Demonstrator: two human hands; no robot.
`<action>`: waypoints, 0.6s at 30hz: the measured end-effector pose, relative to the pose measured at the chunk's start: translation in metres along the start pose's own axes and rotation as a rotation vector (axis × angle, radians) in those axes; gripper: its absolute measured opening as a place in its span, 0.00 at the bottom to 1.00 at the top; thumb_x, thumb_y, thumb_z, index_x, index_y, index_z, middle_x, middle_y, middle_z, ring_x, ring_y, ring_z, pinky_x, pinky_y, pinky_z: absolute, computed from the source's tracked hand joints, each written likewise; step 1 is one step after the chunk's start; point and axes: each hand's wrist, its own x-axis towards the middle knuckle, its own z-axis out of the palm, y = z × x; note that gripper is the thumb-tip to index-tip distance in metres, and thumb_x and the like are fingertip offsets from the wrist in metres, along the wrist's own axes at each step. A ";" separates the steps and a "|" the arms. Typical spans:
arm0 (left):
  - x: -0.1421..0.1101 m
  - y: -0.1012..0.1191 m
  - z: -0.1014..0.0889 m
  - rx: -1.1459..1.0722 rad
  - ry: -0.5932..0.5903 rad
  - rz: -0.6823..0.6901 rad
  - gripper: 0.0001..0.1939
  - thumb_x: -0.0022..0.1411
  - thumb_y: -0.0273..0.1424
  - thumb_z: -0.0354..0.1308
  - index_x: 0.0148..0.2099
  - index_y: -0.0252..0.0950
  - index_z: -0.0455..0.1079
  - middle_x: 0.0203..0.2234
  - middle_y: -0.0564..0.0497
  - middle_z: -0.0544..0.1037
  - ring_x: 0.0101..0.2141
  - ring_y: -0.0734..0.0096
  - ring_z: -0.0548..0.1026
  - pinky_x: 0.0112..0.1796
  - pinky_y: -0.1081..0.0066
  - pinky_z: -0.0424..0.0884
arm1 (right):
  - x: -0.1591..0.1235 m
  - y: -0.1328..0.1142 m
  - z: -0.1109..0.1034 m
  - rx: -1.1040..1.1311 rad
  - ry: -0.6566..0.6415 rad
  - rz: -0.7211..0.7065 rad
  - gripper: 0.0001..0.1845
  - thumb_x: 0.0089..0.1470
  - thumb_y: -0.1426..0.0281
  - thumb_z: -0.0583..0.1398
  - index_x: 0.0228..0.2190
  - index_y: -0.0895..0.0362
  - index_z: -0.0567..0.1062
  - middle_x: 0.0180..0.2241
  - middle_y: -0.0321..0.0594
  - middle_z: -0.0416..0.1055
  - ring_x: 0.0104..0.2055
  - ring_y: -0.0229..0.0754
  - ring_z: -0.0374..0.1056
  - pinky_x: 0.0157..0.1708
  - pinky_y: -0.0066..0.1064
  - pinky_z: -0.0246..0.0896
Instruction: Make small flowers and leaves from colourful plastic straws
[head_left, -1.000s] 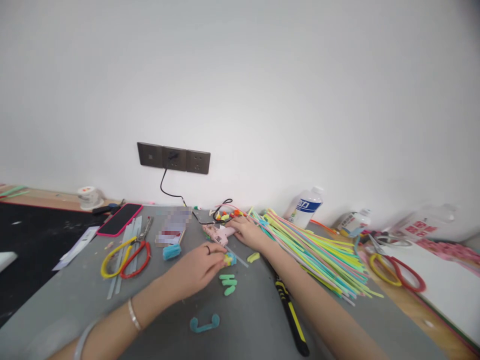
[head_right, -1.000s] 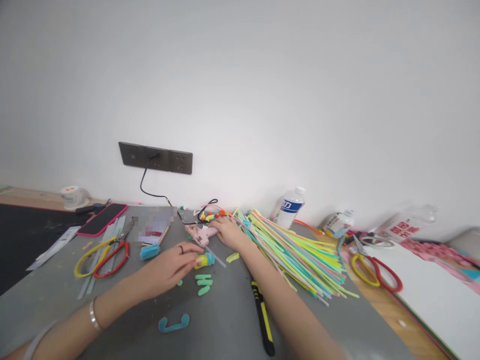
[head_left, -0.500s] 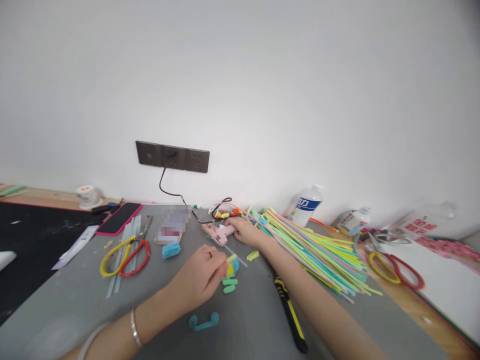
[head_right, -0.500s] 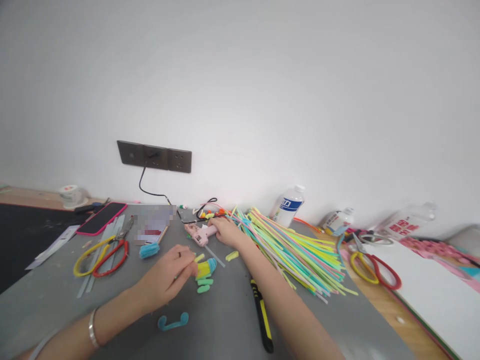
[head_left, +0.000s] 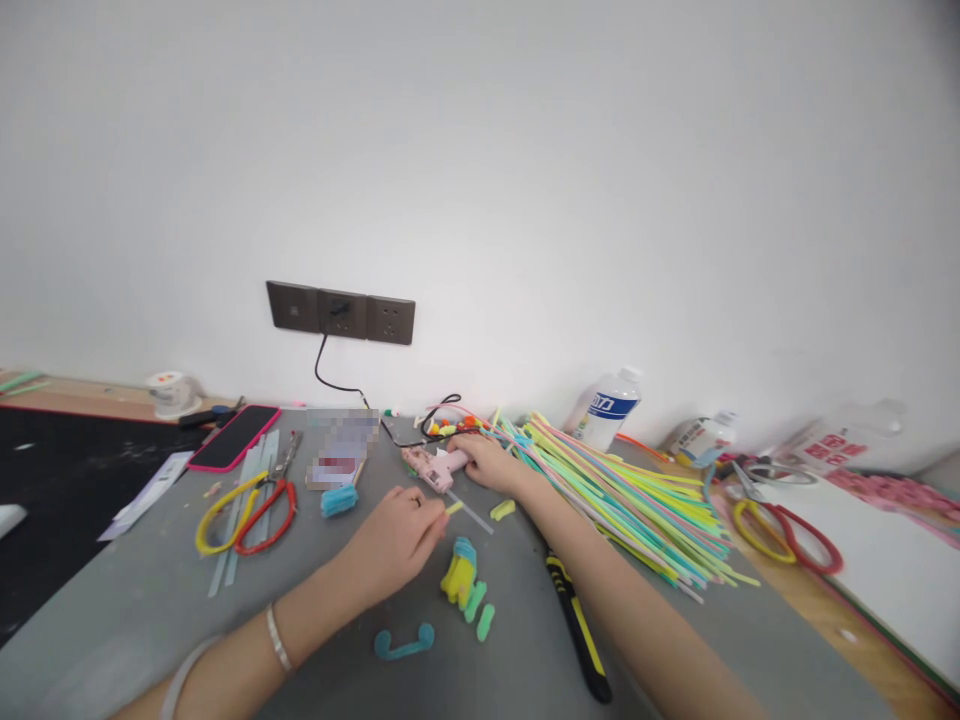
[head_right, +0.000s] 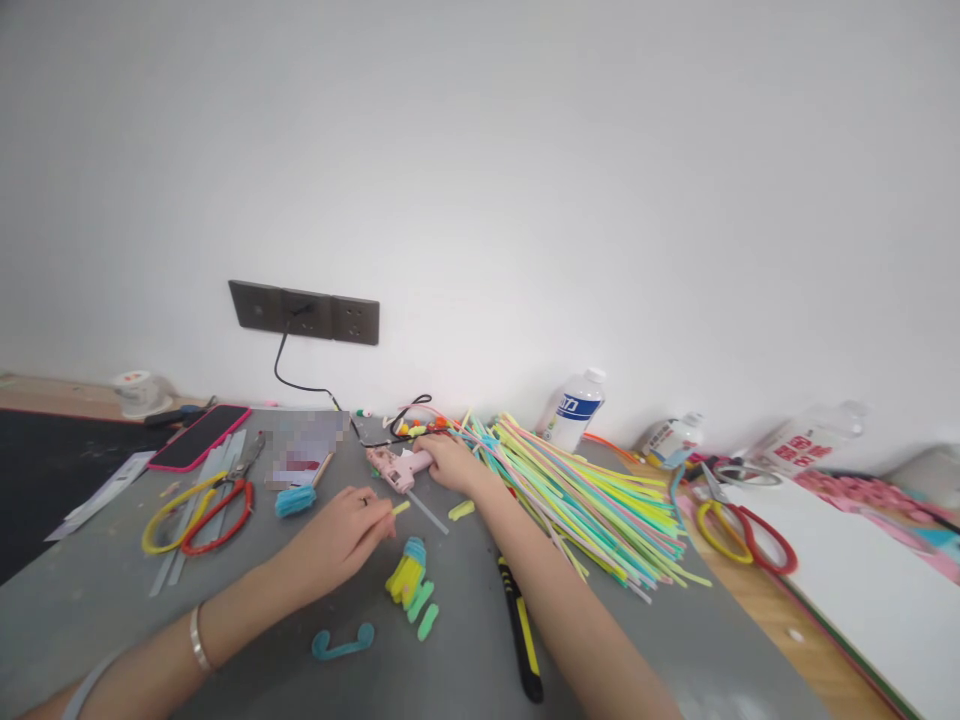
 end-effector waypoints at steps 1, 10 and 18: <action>0.004 -0.006 -0.005 0.007 -0.003 -0.090 0.16 0.70 0.31 0.42 0.36 0.38 0.70 0.31 0.46 0.77 0.36 0.60 0.73 0.40 0.63 0.65 | 0.000 0.001 0.000 0.005 0.001 -0.005 0.25 0.41 0.85 0.54 0.42 0.56 0.73 0.45 0.44 0.74 0.49 0.48 0.67 0.49 0.38 0.57; 0.066 -0.085 -0.033 -0.049 0.019 -0.516 0.12 0.69 0.34 0.53 0.48 0.32 0.70 0.42 0.46 0.76 0.40 0.64 0.76 0.43 0.59 0.73 | 0.003 0.008 0.003 0.043 0.013 -0.044 0.22 0.39 0.85 0.53 0.36 0.56 0.73 0.38 0.42 0.74 0.43 0.47 0.68 0.45 0.35 0.57; 0.090 -0.111 -0.028 -0.230 -0.012 -0.557 0.16 0.67 0.34 0.56 0.54 0.34 0.67 0.50 0.44 0.72 0.45 0.60 0.75 0.44 0.56 0.74 | 0.001 0.008 0.002 0.037 0.019 -0.072 0.23 0.39 0.85 0.52 0.36 0.56 0.73 0.38 0.42 0.73 0.44 0.46 0.67 0.45 0.35 0.56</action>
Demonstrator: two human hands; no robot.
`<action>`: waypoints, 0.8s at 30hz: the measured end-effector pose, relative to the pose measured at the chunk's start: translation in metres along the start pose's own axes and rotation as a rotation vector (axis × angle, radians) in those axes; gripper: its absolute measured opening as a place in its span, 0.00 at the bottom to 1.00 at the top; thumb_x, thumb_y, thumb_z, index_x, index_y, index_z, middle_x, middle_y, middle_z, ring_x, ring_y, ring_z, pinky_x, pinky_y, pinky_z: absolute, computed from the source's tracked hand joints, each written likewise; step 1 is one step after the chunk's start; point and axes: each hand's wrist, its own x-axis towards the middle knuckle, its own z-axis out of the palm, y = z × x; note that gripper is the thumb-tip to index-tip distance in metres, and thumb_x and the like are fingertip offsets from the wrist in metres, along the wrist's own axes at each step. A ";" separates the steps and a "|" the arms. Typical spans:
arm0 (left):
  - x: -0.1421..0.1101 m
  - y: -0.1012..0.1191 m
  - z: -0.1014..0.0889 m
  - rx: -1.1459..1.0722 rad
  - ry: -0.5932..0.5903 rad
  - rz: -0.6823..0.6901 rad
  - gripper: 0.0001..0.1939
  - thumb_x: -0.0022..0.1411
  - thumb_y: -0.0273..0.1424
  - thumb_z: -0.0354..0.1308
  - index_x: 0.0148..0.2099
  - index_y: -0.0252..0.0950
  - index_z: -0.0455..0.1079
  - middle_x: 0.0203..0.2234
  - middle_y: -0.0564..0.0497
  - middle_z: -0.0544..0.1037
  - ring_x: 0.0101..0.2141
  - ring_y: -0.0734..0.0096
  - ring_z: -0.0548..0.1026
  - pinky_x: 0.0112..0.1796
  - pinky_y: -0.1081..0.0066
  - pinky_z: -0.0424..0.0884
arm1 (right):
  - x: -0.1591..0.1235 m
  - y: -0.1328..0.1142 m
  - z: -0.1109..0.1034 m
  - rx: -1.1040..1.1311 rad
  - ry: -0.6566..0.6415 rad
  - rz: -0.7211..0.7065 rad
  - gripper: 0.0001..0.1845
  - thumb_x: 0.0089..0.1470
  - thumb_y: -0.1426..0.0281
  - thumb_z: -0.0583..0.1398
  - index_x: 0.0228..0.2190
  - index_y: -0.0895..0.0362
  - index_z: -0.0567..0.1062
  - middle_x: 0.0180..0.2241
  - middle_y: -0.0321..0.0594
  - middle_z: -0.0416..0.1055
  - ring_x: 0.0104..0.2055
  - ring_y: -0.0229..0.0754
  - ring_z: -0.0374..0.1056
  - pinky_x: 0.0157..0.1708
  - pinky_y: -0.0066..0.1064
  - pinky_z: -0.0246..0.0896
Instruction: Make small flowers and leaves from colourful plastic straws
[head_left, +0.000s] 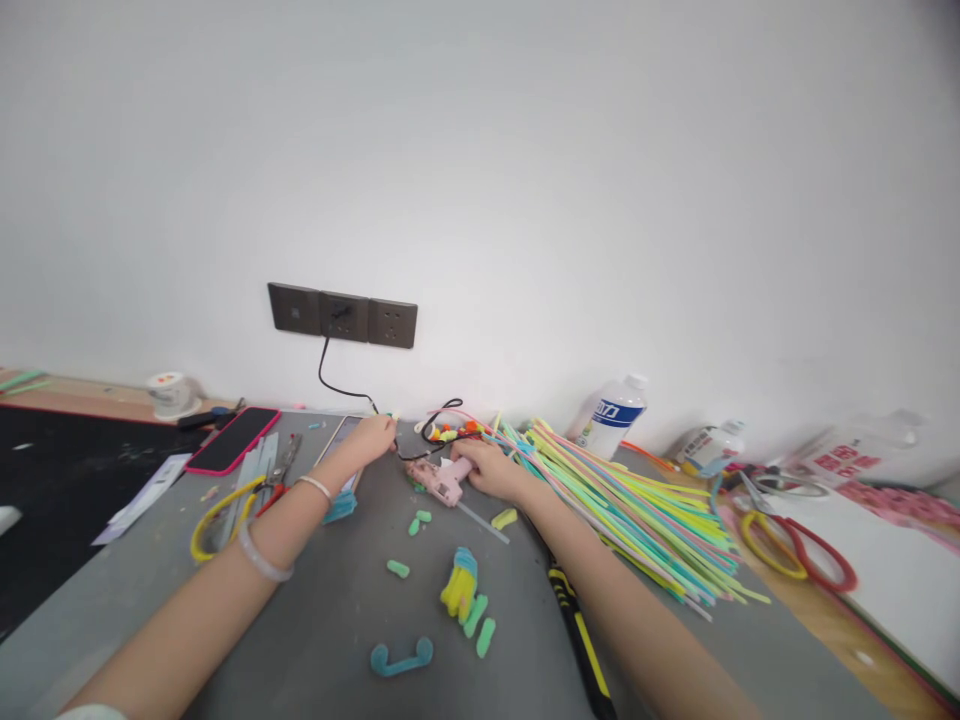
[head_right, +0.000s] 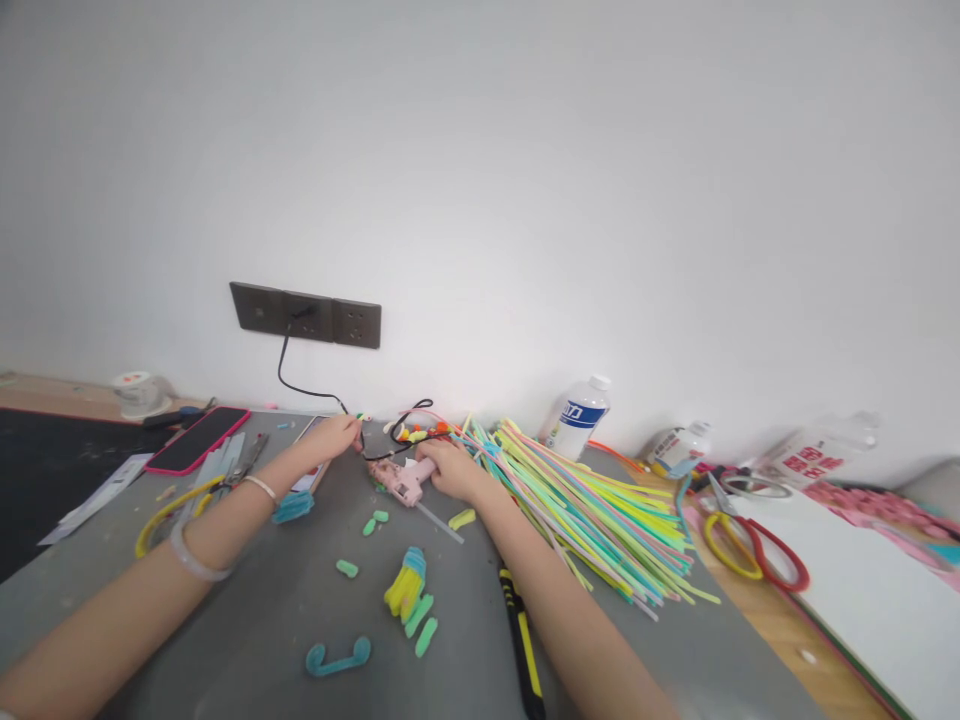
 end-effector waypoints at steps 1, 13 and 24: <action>0.003 -0.003 0.001 -0.023 -0.009 0.003 0.16 0.67 0.34 0.56 0.54 0.34 0.67 0.50 0.44 0.72 0.45 0.61 0.75 0.44 0.56 0.74 | 0.000 0.000 0.000 -0.001 -0.002 -0.003 0.23 0.39 0.85 0.52 0.36 0.56 0.73 0.39 0.42 0.73 0.44 0.47 0.67 0.46 0.35 0.56; 0.021 0.003 0.003 -0.198 0.001 0.143 0.16 0.66 0.34 0.57 0.54 0.34 0.67 0.49 0.44 0.73 0.45 0.60 0.75 0.43 0.57 0.74 | -0.002 -0.005 -0.003 -0.033 -0.022 -0.011 0.23 0.41 0.86 0.52 0.37 0.55 0.74 0.44 0.43 0.72 0.50 0.48 0.65 0.53 0.42 0.50; 0.002 0.003 -0.015 0.003 0.017 0.086 0.16 0.66 0.35 0.57 0.54 0.34 0.67 0.49 0.44 0.73 0.44 0.61 0.75 0.43 0.57 0.74 | -0.002 -0.002 -0.002 -0.015 -0.042 0.014 0.23 0.43 0.87 0.52 0.37 0.55 0.75 0.46 0.43 0.70 0.52 0.46 0.64 0.54 0.42 0.53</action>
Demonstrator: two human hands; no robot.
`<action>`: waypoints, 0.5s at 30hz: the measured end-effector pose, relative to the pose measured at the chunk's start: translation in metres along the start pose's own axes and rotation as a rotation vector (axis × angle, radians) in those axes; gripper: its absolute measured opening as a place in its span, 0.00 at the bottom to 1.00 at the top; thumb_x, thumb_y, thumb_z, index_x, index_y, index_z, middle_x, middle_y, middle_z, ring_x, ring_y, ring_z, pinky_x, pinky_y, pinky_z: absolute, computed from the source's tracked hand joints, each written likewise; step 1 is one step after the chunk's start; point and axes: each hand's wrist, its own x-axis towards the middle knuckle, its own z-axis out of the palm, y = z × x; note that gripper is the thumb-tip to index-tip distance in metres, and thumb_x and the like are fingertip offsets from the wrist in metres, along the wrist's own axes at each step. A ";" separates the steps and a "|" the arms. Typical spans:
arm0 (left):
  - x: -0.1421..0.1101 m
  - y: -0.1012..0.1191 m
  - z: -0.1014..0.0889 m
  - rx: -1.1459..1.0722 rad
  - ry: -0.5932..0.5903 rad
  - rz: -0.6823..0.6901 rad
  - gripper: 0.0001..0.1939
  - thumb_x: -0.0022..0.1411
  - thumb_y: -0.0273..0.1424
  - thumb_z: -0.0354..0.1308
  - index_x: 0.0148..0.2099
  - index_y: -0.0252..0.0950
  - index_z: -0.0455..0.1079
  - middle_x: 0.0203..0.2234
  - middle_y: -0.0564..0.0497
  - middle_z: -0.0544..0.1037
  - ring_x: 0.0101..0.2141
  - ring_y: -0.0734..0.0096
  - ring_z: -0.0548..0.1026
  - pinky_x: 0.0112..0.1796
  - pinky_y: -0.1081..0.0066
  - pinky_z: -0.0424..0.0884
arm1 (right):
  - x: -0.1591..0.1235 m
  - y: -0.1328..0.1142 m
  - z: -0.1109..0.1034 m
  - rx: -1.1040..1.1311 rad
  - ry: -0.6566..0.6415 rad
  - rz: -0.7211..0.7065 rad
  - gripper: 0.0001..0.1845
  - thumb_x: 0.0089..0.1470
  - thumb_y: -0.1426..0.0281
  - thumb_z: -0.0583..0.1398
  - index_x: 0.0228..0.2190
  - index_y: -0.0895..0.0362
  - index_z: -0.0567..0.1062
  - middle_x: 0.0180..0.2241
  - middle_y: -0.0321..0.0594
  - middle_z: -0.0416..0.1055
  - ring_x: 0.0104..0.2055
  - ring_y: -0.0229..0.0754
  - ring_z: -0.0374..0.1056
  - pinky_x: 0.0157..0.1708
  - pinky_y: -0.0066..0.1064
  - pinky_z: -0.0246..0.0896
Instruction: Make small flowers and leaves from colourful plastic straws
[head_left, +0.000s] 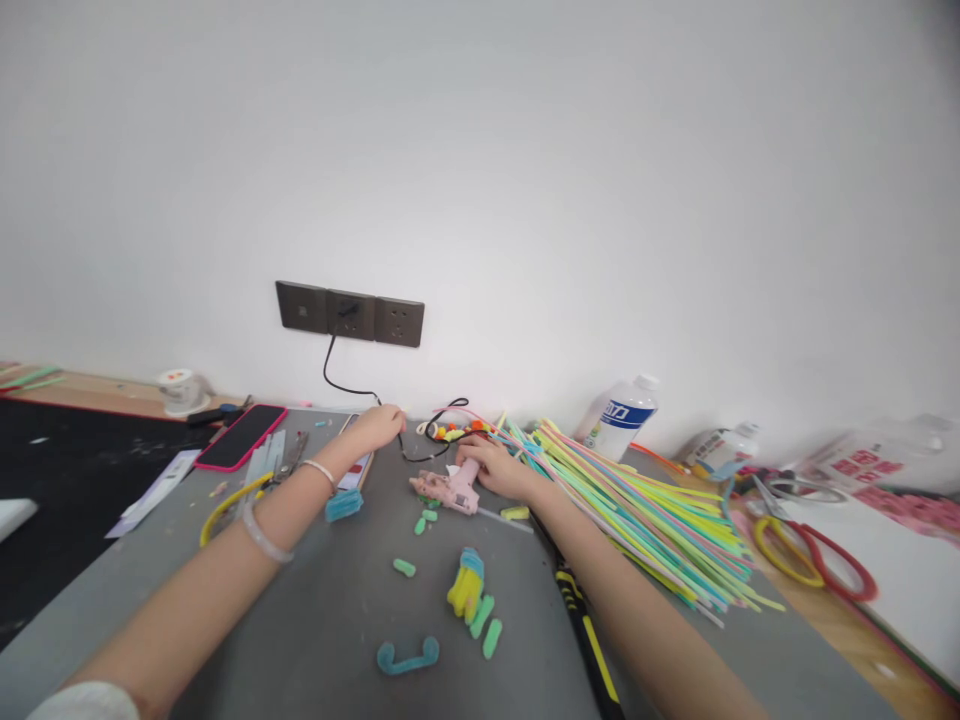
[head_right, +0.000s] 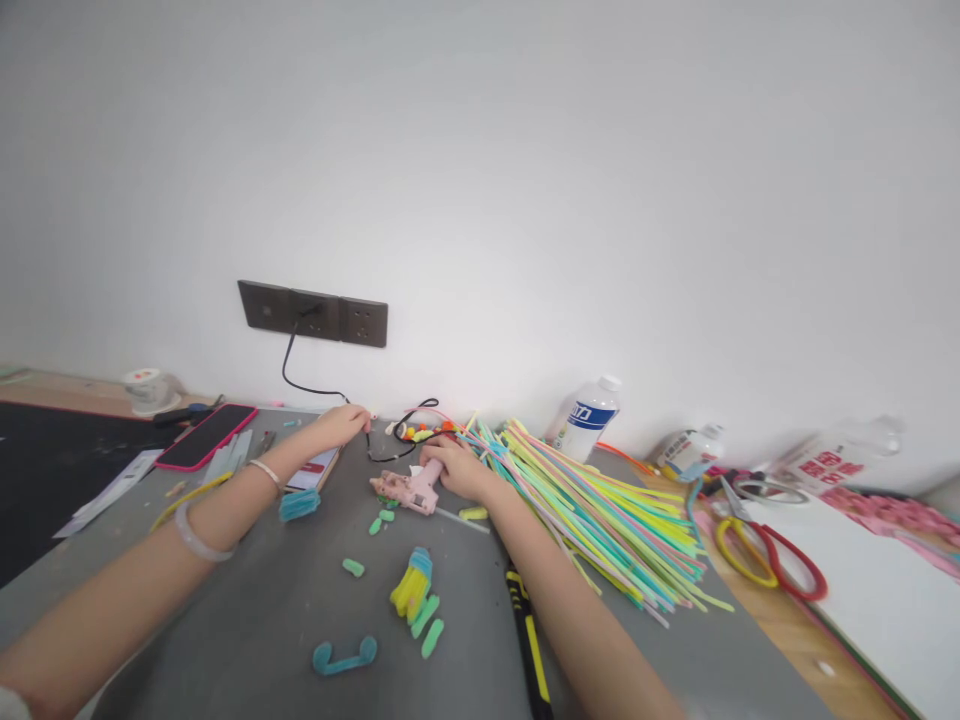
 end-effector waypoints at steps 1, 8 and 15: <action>-0.003 0.000 -0.001 0.003 0.015 0.013 0.14 0.67 0.34 0.56 0.52 0.33 0.68 0.46 0.45 0.74 0.42 0.62 0.75 0.42 0.58 0.74 | 0.000 0.000 0.000 -0.003 -0.002 0.004 0.24 0.43 0.87 0.52 0.37 0.55 0.75 0.47 0.44 0.69 0.53 0.46 0.64 0.54 0.42 0.53; -0.048 0.006 -0.007 -0.069 0.135 0.166 0.20 0.67 0.38 0.41 0.38 0.36 0.73 0.21 0.54 0.69 0.26 0.67 0.68 0.27 0.72 0.62 | -0.007 -0.009 -0.008 -0.058 0.006 0.053 0.30 0.43 0.88 0.51 0.46 0.57 0.73 0.51 0.48 0.69 0.57 0.50 0.60 0.56 0.47 0.51; -0.099 0.015 0.008 -0.188 0.035 0.302 0.19 0.67 0.41 0.43 0.31 0.37 0.68 0.19 0.58 0.63 0.22 0.71 0.63 0.25 0.73 0.57 | -0.030 -0.051 -0.046 -0.084 0.127 0.094 0.24 0.51 0.84 0.52 0.48 0.56 0.72 0.49 0.49 0.69 0.54 0.51 0.63 0.55 0.47 0.54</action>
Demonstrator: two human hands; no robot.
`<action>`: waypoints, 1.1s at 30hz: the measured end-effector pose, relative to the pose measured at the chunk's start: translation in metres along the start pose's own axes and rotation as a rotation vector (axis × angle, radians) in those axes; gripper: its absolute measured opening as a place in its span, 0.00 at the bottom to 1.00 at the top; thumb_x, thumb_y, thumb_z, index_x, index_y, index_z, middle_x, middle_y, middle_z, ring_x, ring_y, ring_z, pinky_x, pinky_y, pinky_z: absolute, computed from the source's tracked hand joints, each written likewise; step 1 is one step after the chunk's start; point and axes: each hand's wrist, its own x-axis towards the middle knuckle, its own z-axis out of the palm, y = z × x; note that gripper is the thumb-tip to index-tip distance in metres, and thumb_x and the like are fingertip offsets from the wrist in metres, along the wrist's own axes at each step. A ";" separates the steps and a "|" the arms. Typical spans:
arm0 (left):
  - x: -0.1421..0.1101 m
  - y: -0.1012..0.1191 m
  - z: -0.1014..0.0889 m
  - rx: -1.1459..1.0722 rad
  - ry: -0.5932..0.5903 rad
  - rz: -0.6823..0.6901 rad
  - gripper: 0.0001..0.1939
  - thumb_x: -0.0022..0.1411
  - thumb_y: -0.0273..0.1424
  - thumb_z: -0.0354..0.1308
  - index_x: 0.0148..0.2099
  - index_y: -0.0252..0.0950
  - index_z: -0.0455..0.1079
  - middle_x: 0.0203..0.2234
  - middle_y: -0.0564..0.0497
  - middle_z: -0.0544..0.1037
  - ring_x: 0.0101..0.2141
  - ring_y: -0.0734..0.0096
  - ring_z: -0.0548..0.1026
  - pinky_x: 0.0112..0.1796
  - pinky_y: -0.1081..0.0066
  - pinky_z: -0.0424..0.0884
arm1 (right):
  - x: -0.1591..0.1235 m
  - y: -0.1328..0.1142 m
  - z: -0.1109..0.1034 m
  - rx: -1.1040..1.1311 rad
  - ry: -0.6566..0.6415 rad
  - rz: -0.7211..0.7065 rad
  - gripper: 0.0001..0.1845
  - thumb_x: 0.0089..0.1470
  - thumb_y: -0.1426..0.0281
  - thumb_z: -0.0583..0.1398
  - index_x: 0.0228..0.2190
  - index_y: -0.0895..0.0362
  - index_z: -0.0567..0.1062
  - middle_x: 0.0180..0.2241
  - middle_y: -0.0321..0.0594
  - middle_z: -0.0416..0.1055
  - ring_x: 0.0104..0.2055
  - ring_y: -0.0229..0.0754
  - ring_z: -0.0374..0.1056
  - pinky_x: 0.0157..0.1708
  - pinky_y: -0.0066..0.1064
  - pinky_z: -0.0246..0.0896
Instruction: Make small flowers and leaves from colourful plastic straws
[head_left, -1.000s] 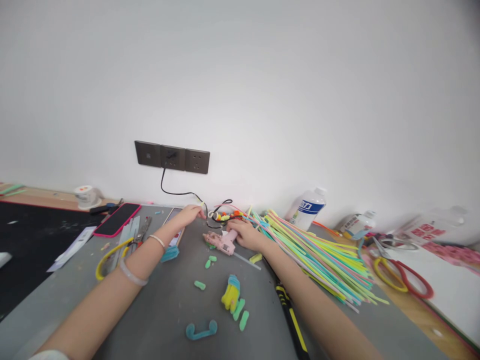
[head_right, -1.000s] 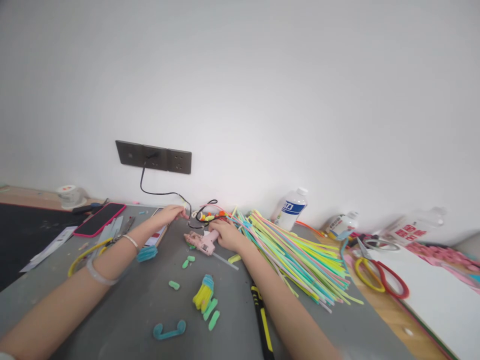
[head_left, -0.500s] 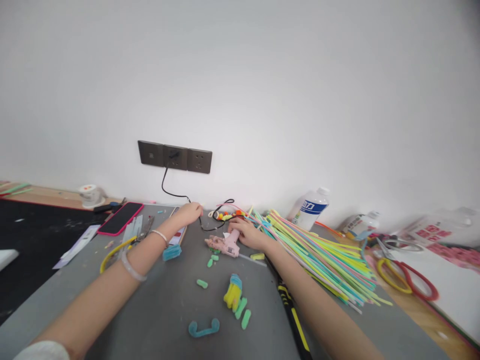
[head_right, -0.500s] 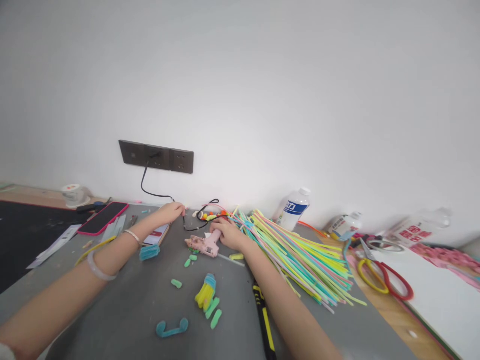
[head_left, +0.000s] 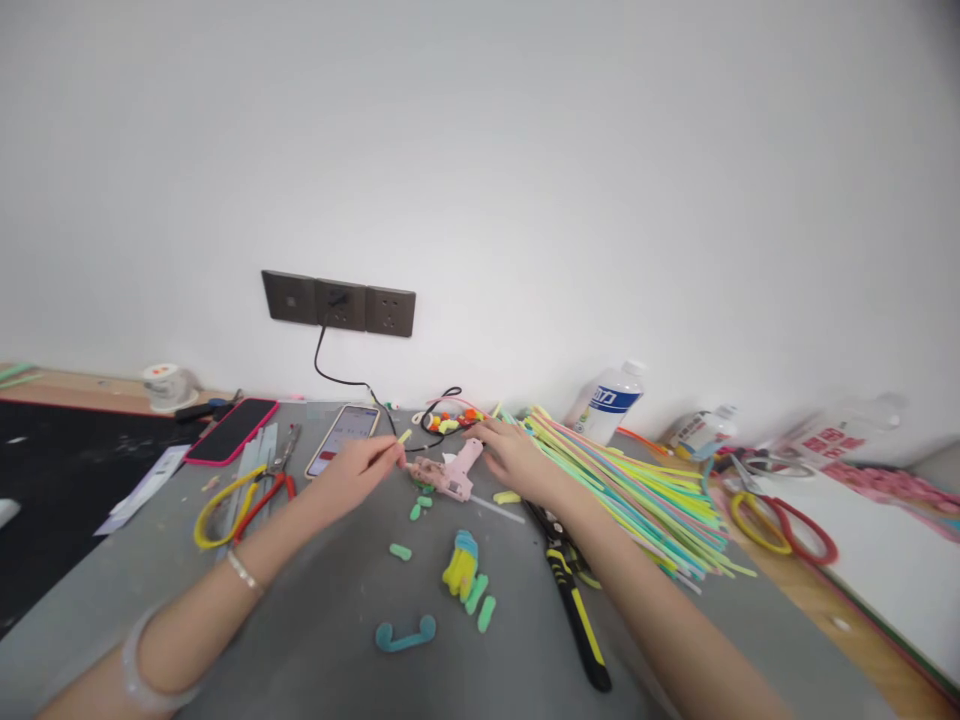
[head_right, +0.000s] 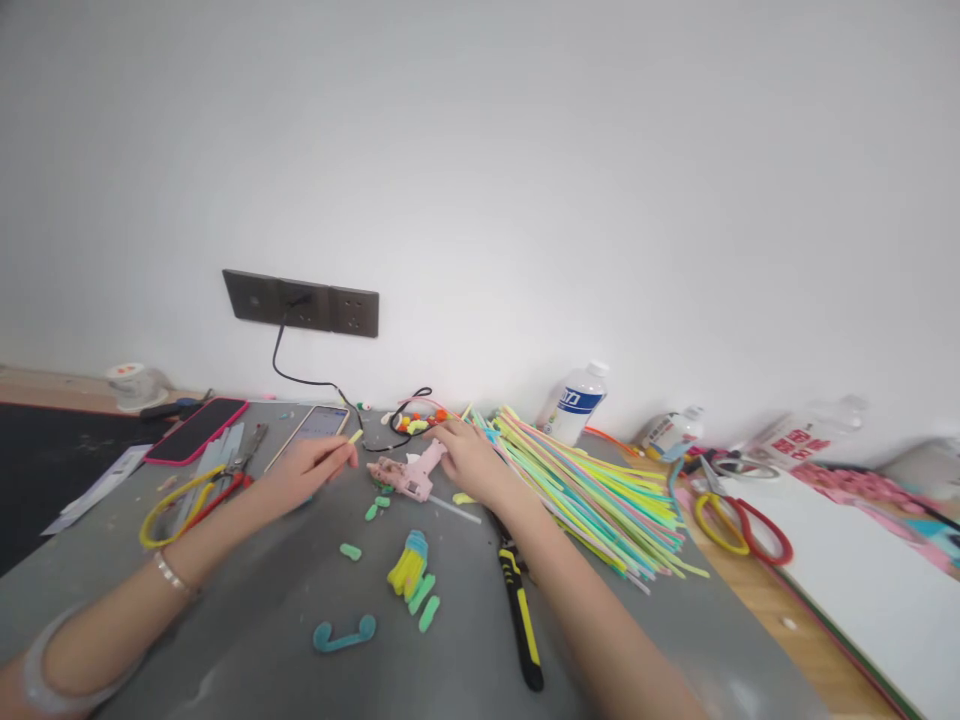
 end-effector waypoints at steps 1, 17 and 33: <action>-0.003 0.002 0.005 -0.029 0.000 0.006 0.20 0.68 0.42 0.42 0.29 0.37 0.65 0.19 0.57 0.63 0.23 0.71 0.62 0.26 0.73 0.57 | -0.003 -0.009 -0.007 0.036 0.038 -0.004 0.23 0.52 0.83 0.53 0.48 0.56 0.72 0.48 0.49 0.70 0.52 0.50 0.65 0.53 0.46 0.57; -0.024 0.014 0.069 -0.027 -0.042 0.244 0.15 0.70 0.32 0.41 0.33 0.37 0.66 0.24 0.51 0.72 0.25 0.68 0.69 0.29 0.71 0.59 | -0.030 -0.082 0.068 1.246 0.316 0.337 0.20 0.51 0.52 0.63 0.26 0.55 0.66 0.17 0.27 0.61 0.16 0.31 0.54 0.17 0.23 0.50; -0.024 0.004 0.068 -0.125 0.476 0.374 0.06 0.64 0.31 0.57 0.33 0.40 0.72 0.28 0.52 0.71 0.31 0.68 0.71 0.32 0.71 0.67 | -0.028 -0.068 0.064 1.305 0.246 0.304 0.16 0.50 0.56 0.66 0.27 0.56 0.71 0.20 0.33 0.69 0.21 0.35 0.64 0.24 0.27 0.61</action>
